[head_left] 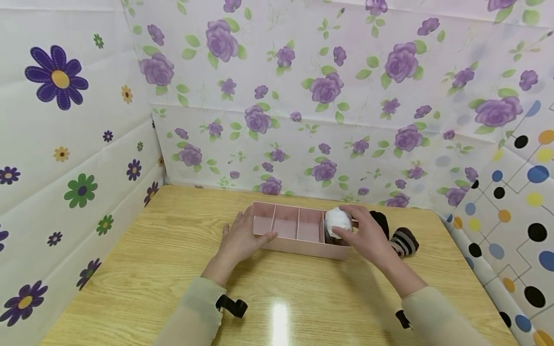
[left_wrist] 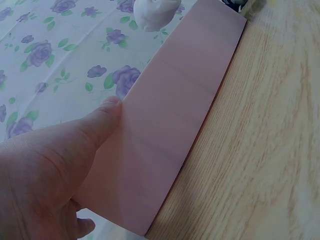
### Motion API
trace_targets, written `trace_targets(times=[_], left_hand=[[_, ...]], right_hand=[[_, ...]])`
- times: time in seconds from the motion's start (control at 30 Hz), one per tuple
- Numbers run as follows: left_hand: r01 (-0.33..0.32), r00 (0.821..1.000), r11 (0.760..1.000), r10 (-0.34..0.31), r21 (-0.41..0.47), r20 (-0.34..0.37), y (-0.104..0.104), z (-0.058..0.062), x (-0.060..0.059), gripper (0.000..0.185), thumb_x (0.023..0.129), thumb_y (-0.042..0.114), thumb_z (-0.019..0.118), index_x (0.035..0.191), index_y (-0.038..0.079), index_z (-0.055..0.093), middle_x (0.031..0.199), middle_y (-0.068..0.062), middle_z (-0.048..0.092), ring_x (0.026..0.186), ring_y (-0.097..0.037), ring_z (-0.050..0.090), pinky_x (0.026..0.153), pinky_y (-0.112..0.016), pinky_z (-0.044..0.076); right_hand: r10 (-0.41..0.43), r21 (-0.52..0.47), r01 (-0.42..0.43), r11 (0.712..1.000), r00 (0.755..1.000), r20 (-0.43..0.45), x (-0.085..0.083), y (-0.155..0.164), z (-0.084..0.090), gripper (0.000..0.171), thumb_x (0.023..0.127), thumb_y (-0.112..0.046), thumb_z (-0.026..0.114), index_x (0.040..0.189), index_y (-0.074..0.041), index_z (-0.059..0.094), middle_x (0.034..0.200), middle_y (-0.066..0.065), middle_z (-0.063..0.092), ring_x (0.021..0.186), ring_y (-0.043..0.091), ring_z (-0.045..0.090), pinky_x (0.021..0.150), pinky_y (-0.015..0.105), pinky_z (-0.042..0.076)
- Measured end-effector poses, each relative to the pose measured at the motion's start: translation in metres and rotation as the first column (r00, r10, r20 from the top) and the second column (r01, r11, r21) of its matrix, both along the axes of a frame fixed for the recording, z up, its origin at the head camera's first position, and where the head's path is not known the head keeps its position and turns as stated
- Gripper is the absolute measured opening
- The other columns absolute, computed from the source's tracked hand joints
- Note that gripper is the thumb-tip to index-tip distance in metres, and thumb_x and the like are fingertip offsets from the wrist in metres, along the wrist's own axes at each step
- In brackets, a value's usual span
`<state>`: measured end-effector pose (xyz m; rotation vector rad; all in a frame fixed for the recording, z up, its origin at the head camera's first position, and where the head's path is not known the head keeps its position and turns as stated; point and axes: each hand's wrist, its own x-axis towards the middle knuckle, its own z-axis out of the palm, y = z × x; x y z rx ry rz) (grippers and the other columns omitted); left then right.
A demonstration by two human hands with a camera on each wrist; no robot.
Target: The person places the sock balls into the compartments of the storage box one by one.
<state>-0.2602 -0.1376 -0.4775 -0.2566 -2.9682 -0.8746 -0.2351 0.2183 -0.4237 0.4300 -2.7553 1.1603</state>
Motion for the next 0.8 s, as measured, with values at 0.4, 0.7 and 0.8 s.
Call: trace_targets(times=[0.4, 0.7, 0.8], left_hand=[[-0.008, 1.0, 1.0, 0.008, -0.003, -0.003, 0.001, -0.001, 0.0, 0.12, 0.098, 0.076, 0.067, 0.178, 0.006, 0.01, 0.18, -0.02, 0.027, 0.166, -0.045, 0.02, 0.127, -0.078, 0.014], [-0.007, 1.0, 1.0, 0.007, 0.0, -0.003, 0.001, 0.001, 0.001, 0.12, 0.098, 0.075, 0.068, 0.178, 0.006, 0.01, 0.18, -0.019, 0.026, 0.167, -0.045, 0.019, 0.127, -0.078, 0.014], [-0.008, 1.0, 1.0, 0.008, 0.005, -0.006, 0.001, 0.001, 0.001, 0.119, 0.099, 0.073, 0.069, 0.178, 0.005, 0.011, 0.18, -0.02, 0.027, 0.166, -0.045, 0.02, 0.127, -0.079, 0.014]], right_hand=[[0.016, -0.018, -0.016, 1.0, 1.0, 0.012, -0.015, -0.027, -0.009, 0.066, 0.103, -0.022, 0.084, 0.16, -0.005, 0.055, 0.158, 0.022, 0.05, 0.129, 0.042, 0.064, 0.105, 0.056, 0.059], [0.027, -0.018, -0.027, 0.999, 0.999, 0.017, -0.023, -0.043, -0.014, 0.065, 0.101, -0.022, 0.085, 0.158, -0.007, 0.057, 0.152, 0.02, 0.055, 0.123, 0.039, 0.066, 0.1, 0.053, 0.061], [0.031, -0.009, -0.031, 0.999, 0.999, 0.028, -0.024, -0.048, -0.015, 0.066, 0.101, -0.024, 0.085, 0.158, -0.008, 0.057, 0.152, 0.019, 0.055, 0.125, 0.038, 0.066, 0.101, 0.053, 0.061]])
